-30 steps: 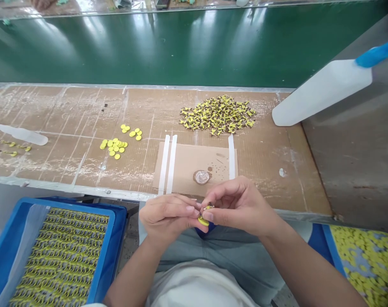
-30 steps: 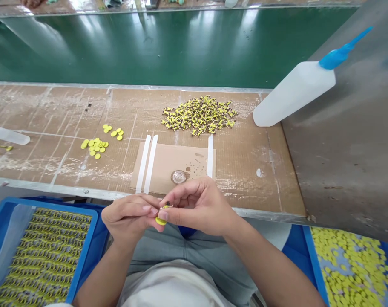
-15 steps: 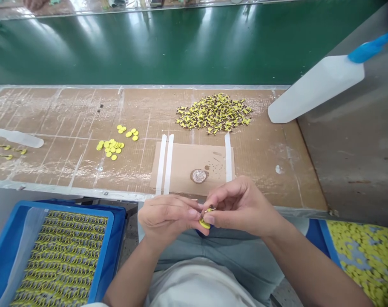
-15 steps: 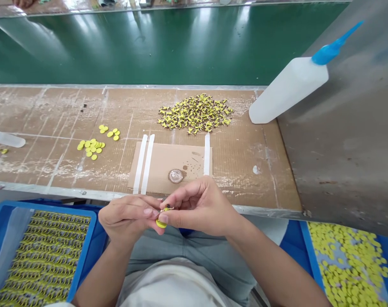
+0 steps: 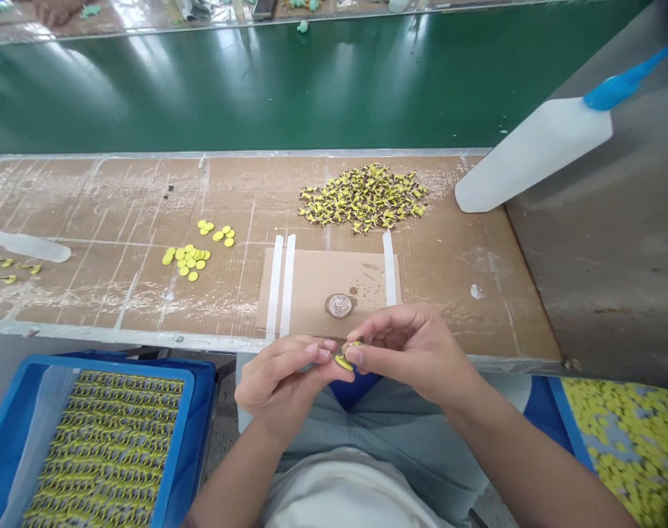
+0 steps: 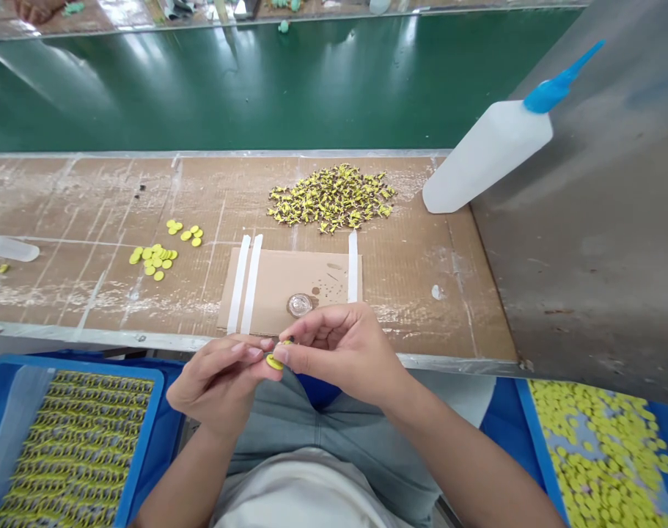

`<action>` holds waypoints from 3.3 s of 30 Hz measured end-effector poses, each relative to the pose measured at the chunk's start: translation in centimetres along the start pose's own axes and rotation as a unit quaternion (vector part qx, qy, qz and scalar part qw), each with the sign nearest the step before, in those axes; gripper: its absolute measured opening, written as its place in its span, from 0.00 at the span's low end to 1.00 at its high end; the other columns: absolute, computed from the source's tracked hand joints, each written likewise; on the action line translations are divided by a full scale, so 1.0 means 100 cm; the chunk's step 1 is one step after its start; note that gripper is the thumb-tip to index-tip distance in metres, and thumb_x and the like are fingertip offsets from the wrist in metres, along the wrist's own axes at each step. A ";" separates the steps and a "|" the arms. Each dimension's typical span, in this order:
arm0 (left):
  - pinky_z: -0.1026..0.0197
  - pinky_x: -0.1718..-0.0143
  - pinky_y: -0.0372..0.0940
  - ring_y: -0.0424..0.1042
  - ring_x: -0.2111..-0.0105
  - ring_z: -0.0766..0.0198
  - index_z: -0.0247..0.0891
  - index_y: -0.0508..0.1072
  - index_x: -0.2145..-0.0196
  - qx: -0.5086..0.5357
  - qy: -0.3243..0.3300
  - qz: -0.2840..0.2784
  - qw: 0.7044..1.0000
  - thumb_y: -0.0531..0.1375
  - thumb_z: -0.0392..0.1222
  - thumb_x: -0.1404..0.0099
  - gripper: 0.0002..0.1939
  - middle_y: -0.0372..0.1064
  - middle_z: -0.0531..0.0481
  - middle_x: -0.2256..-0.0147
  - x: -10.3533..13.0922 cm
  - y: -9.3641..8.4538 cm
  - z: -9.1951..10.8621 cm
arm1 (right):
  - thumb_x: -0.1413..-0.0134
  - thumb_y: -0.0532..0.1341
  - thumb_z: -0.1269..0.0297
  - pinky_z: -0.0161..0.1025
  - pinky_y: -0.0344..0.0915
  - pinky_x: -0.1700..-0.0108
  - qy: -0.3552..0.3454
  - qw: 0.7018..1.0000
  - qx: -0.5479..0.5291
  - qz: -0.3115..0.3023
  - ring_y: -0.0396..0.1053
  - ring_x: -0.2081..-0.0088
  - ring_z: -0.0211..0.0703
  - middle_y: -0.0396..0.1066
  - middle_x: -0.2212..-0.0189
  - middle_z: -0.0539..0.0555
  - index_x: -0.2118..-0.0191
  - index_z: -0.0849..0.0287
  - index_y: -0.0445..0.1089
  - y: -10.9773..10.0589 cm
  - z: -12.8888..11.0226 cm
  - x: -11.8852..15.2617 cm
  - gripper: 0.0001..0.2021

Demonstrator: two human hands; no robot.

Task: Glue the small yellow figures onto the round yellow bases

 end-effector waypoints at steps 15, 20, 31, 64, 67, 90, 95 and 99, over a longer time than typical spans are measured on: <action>0.63 0.63 0.79 0.82 0.66 0.62 0.47 0.78 0.48 -0.092 -0.025 0.006 0.995 0.72 0.25 0.46 0.30 0.82 0.53 0.61 0.003 0.001 0.006 | 0.64 0.80 0.68 0.32 0.77 0.72 -0.084 0.988 -0.066 0.109 0.76 0.76 0.40 0.79 0.75 0.53 0.74 0.57 0.80 -0.002 -0.003 0.006 0.10; 0.64 0.67 0.79 0.82 0.69 0.62 0.49 0.80 0.52 -0.060 -0.062 0.018 0.996 0.74 0.28 0.47 0.26 0.82 0.54 0.64 0.002 -0.002 -0.002 | 0.67 0.81 0.69 0.29 0.74 0.75 -0.072 0.990 -0.071 0.102 0.75 0.78 0.39 0.78 0.77 0.52 0.75 0.58 0.80 0.001 -0.003 0.005 0.11; 0.63 0.67 0.78 0.81 0.70 0.63 0.47 0.81 0.53 -0.007 -0.030 -0.029 0.999 0.74 0.27 0.47 0.26 0.82 0.54 0.66 -0.005 0.005 0.001 | 0.67 0.80 0.73 0.26 0.73 0.72 -0.085 0.990 -0.083 0.083 0.76 0.76 0.38 0.79 0.76 0.52 0.74 0.56 0.82 0.003 -0.002 0.010 0.12; 0.65 0.65 0.78 0.80 0.70 0.66 0.44 0.73 0.42 -0.123 0.020 -0.059 0.990 0.71 0.25 0.45 0.34 0.82 0.52 0.64 -0.009 0.005 0.015 | 0.66 0.81 0.71 0.24 0.73 0.71 -0.057 0.992 -0.093 0.063 0.76 0.75 0.36 0.80 0.75 0.53 0.73 0.57 0.82 0.004 0.002 0.000 0.11; 0.65 0.65 0.78 0.81 0.69 0.65 0.45 0.73 0.41 -0.110 -0.025 -0.031 0.993 0.72 0.27 0.44 0.34 0.82 0.52 0.63 -0.005 0.002 0.006 | 0.64 0.80 0.70 0.26 0.74 0.69 -0.059 0.992 -0.090 0.069 0.77 0.74 0.37 0.80 0.75 0.53 0.72 0.57 0.82 0.002 0.004 0.000 0.11; 0.65 0.67 0.79 0.82 0.70 0.63 0.47 0.73 0.42 -0.053 -0.132 0.025 0.990 0.74 0.33 0.45 0.34 0.82 0.53 0.66 -0.002 -0.004 -0.006 | 0.64 0.81 0.63 0.31 0.72 0.75 -0.088 0.993 -0.007 0.073 0.72 0.78 0.38 0.77 0.78 0.53 0.73 0.59 0.81 0.006 -0.013 0.001 0.12; 0.63 0.65 0.79 0.82 0.69 0.62 0.47 0.71 0.40 -0.043 -0.151 0.046 0.986 0.74 0.37 0.44 0.35 0.82 0.50 0.63 0.003 -0.005 -0.011 | 0.64 0.81 0.60 0.34 0.76 0.72 -0.086 0.993 -0.022 0.076 0.76 0.75 0.43 0.78 0.76 0.54 0.71 0.59 0.81 0.005 -0.013 0.000 0.13; 0.63 0.65 0.79 0.82 0.69 0.62 0.47 0.71 0.40 -0.046 -0.150 0.044 0.987 0.74 0.37 0.45 0.36 0.82 0.49 0.62 0.004 -0.003 -0.011 | 0.63 0.80 0.62 0.35 0.77 0.70 -0.085 0.994 -0.030 0.068 0.76 0.74 0.42 0.78 0.75 0.53 0.71 0.59 0.81 0.005 -0.014 -0.001 0.12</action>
Point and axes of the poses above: each hand's wrist, its own x-axis away from the middle knuckle, its own y-axis out of the palm, z = x × y, the point moved 10 cm from there along -x, towards the middle knuckle
